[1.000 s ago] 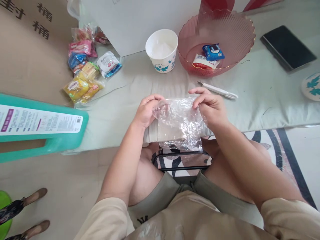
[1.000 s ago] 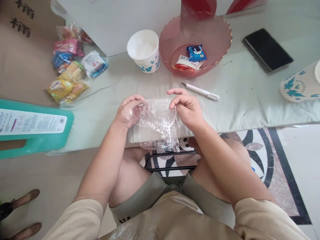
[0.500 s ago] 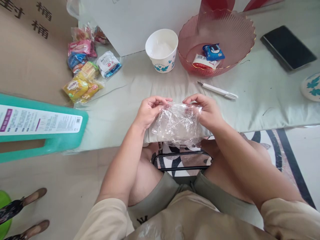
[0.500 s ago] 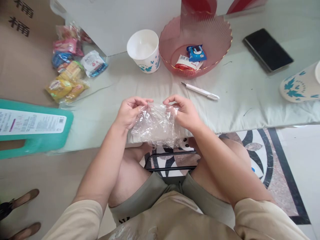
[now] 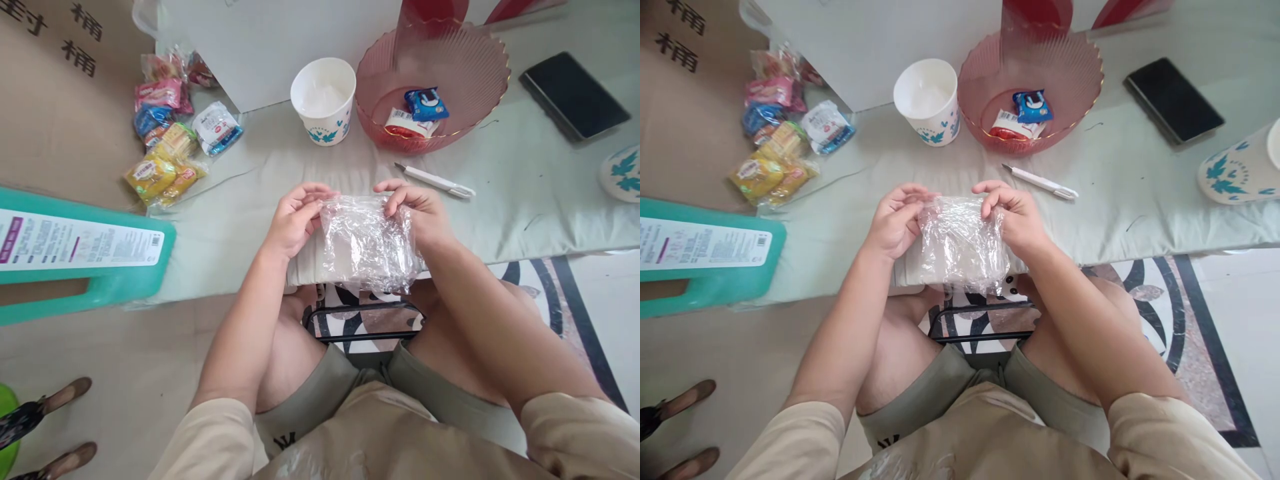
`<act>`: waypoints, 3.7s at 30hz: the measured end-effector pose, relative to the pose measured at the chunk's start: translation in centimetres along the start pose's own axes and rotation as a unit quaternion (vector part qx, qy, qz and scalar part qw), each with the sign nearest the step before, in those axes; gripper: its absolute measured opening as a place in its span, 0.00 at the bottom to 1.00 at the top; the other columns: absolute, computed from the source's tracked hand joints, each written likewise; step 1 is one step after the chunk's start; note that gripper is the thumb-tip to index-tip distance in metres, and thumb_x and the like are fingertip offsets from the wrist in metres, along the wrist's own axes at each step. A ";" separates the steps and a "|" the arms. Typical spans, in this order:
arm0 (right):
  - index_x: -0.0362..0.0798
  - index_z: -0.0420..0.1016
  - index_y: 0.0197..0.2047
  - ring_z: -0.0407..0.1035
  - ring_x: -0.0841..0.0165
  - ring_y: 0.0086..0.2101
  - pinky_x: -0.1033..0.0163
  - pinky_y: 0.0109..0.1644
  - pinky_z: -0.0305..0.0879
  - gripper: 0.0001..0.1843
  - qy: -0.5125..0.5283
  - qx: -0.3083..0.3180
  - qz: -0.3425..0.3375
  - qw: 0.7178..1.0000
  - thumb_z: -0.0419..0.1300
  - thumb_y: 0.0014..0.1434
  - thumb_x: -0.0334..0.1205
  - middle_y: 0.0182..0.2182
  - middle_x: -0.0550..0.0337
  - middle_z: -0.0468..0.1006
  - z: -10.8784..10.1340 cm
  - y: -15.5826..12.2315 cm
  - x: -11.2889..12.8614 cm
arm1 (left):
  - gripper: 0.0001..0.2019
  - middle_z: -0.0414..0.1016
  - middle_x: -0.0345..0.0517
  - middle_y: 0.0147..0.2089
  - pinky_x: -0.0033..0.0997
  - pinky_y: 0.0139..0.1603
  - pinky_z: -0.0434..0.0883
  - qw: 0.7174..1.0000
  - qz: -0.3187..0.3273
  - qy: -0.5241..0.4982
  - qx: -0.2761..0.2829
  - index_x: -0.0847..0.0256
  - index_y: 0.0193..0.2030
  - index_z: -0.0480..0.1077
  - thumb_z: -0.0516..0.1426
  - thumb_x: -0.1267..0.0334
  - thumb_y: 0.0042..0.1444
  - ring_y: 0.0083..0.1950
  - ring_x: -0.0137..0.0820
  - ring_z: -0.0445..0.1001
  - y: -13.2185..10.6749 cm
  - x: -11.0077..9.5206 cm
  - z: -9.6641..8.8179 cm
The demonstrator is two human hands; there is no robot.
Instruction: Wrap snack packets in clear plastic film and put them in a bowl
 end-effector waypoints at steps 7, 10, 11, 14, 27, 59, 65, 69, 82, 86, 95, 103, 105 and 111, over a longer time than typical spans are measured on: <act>0.52 0.78 0.31 0.75 0.60 0.50 0.51 0.52 0.73 0.06 -0.081 -0.012 -0.041 0.996 0.62 0.51 0.31 0.49 0.56 0.78 -0.2 0.1 -0.3 | 0.35 0.81 0.46 0.45 0.32 0.39 0.79 0.994 -0.104 0.027 0.038 0.52 0.66 0.61 0.67 0.63 0.52 0.36 0.31 0.82 -0.5 -0.3 0.3; 0.57 0.75 0.47 0.76 0.63 0.46 0.53 0.47 0.76 0.17 -0.003 -0.050 0.026 0.998 0.62 0.53 0.35 0.57 0.58 0.75 -0.6 0.3 -1.0 | 0.31 0.80 0.46 0.47 0.27 0.37 0.77 0.996 -0.074 0.039 -0.008 0.52 0.64 0.61 0.62 0.69 0.53 0.35 0.27 0.81 -0.3 -0.2 0.3; 0.59 0.72 0.52 0.77 0.64 0.45 0.53 0.47 0.76 0.19 0.023 -0.059 0.051 0.997 0.62 0.55 0.39 0.59 0.58 0.74 -0.8 0.3 -1.2 | 0.30 0.80 0.46 0.47 0.27 0.37 0.76 0.997 -0.062 0.040 -0.018 0.52 0.64 0.61 0.60 0.70 0.54 0.35 0.27 0.81 -0.3 -0.2 0.2; 0.62 0.64 0.61 0.78 0.62 0.46 0.52 0.48 0.77 0.26 0.075 -0.029 0.109 0.991 0.61 0.61 0.53 0.56 0.54 0.77 -0.7 0.0 -1.2 | 0.29 0.81 0.46 0.50 0.30 0.41 0.78 0.998 -0.023 0.043 -0.033 0.51 0.63 0.61 0.60 0.69 0.55 0.37 0.28 0.82 -0.1 -0.1 0.1; 0.59 0.62 0.61 0.75 0.68 0.29 0.57 0.39 0.75 0.32 0.059 -0.058 0.096 0.992 0.68 0.56 0.41 0.39 0.62 0.82 0.5 -0.3 -0.8 | 0.13 0.84 0.49 0.37 0.31 0.35 0.79 0.990 -0.128 0.033 0.046 0.64 0.41 0.77 0.68 0.63 0.48 0.37 0.36 0.84 -0.9 0.1 1.6; 0.53 0.78 0.35 0.68 0.70 0.23 0.62 0.26 0.65 0.14 0.170 0.029 0.106 0.979 0.68 0.52 0.54 0.24 0.64 0.75 0.3 -0.8 1.1 | 0.11 0.67 0.35 0.23 0.24 0.18 0.63 0.999 -0.006 -0.031 0.013 0.56 0.28 0.71 0.67 0.57 0.44 0.19 0.21 0.62 -0.8 -1.5 0.1; 0.50 0.78 0.32 0.65 0.70 0.25 0.62 0.28 0.60 0.15 -0.037 0.056 0.092 0.993 0.62 0.61 0.53 0.26 0.61 0.76 -0.1 -0.9 0.7 | 0.10 0.69 0.40 0.28 0.25 0.22 0.62 0.999 0.013 0.045 -0.027 0.58 0.28 0.70 0.65 0.57 0.46 0.25 0.24 0.65 -0.4 -0.9 -0.1; 0.56 0.71 0.49 0.59 0.72 0.22 0.64 0.27 0.55 0.25 0.007 -0.009 0.124 0.992 0.72 0.48 0.41 0.23 0.71 0.68 0.4 -0.7 -0.3 | 0.13 0.70 0.39 0.36 0.24 0.29 0.66 0.994 0.055 0.082 -0.054 0.57 0.33 0.67 0.65 0.67 0.42 0.31 0.23 0.70 -0.1 -0.3 -0.1; 0.54 0.65 0.33 0.61 0.69 0.28 0.59 0.37 0.63 0.09 -0.087 -0.166 -0.001 0.982 0.64 0.59 0.42 0.26 0.65 0.65 1.7 -2.0 1.2 | 0.13 0.74 0.49 0.55 0.38 0.69 0.65 0.944 0.206 0.210 -0.152 0.55 0.47 0.69 0.61 0.51 0.62 0.63 0.39 0.70 -0.7 1.7 3.0; 0.53 0.66 0.36 0.60 0.71 0.26 0.61 0.33 0.61 0.16 0.048 -0.028 0.027 0.998 0.65 0.59 0.54 0.26 0.67 0.66 3.0 -2.4 0.7 | 0.30 0.76 0.50 0.59 0.37 0.62 0.71 0.980 0.154 0.123 -0.009 0.53 0.55 0.70 0.62 0.34 0.56 0.61 0.40 0.75 -1.1 2.3 5.1; 0.51 0.70 0.43 0.67 0.70 0.33 0.61 0.37 0.66 0.18 -0.081 -0.111 0.013 0.990 0.69 0.53 0.47 0.36 0.61 0.74 2.0 -1.8 0.5 | 0.29 0.72 0.42 0.30 0.31 0.34 0.69 0.983 0.114 0.141 0.030 0.59 0.32 0.75 0.57 0.31 0.59 0.32 0.29 0.71 -0.6 2.4 4.4; 0.51 0.66 0.42 0.66 0.71 0.31 0.63 0.34 0.64 0.18 0.023 -0.035 0.072 0.996 0.66 0.52 0.46 0.31 0.64 0.71 1.8 -0.4 0.6 | 0.25 0.79 0.44 0.38 0.30 0.39 0.75 0.986 0.100 0.133 -0.013 0.59 0.43 0.73 0.70 0.43 0.47 0.37 0.31 0.77 0.6 2.2 3.6; 0.51 0.66 0.44 0.68 0.70 0.34 0.62 0.37 0.64 0.18 0.037 -0.045 0.061 0.996 0.64 0.53 0.47 0.34 0.62 0.72 1.7 -0.1 0.6 | 0.22 0.78 0.42 0.36 0.28 0.38 0.73 0.978 0.126 0.139 -0.093 0.59 0.40 0.72 0.70 0.46 0.48 0.35 0.29 0.75 0.8 1.8 2.4; 0.50 0.68 0.42 0.67 0.70 0.33 0.61 0.37 0.60 0.13 0.000 -0.050 0.078 0.996 0.59 0.57 0.48 0.33 0.62 0.73 1.0 0.9 -0.4 | 0.15 0.64 0.34 0.27 0.28 0.31 0.63 0.854 0.290 0.283 -0.327 0.57 0.30 0.65 0.68 0.57 0.49 0.28 0.26 0.63 1.0 -1.3 -1.5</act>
Point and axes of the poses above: each hand's wrist, its own y-axis towards the middle knuckle, its own z-axis out of the palm, x = y × z, the point moved 1 cm from there along y, towards the middle knuckle
